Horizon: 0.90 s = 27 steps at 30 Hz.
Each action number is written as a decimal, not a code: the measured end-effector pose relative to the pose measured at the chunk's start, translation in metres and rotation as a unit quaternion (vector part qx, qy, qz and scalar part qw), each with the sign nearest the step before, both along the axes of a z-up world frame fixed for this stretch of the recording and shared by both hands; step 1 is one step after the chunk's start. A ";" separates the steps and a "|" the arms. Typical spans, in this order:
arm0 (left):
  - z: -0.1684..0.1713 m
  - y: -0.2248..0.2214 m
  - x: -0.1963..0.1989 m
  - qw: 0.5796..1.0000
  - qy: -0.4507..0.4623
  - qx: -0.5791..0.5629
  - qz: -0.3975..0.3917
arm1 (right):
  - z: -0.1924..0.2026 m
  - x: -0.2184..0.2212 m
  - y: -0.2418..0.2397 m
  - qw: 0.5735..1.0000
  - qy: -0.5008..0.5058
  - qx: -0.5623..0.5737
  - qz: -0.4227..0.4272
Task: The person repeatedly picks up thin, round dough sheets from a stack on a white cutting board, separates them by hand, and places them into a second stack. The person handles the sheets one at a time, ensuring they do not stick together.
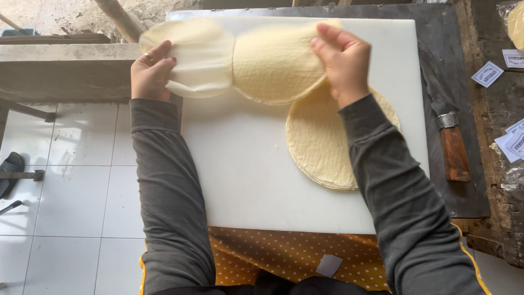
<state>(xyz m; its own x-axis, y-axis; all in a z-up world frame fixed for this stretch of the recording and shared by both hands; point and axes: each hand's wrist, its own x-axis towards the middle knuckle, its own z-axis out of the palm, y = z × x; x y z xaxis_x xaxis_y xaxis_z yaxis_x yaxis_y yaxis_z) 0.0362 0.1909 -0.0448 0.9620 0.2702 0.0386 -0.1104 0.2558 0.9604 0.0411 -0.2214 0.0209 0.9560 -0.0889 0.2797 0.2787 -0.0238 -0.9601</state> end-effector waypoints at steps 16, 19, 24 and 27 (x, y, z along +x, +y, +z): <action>0.014 0.007 0.002 0.848 -0.097 -0.050 0.518 | 0.102 0.002 0.060 0.964 -0.201 -0.076 0.154; 0.021 0.000 -0.005 0.779 -0.186 0.163 0.576 | 0.072 0.018 0.068 0.978 -0.140 -0.023 0.154; 0.064 -0.049 -0.009 0.855 -0.243 0.031 0.458 | 0.018 0.015 0.063 0.942 -0.073 -0.304 0.118; 0.101 -0.078 -0.038 0.937 -0.312 -0.051 0.149 | 0.019 -0.001 0.040 0.935 -0.089 -0.335 0.070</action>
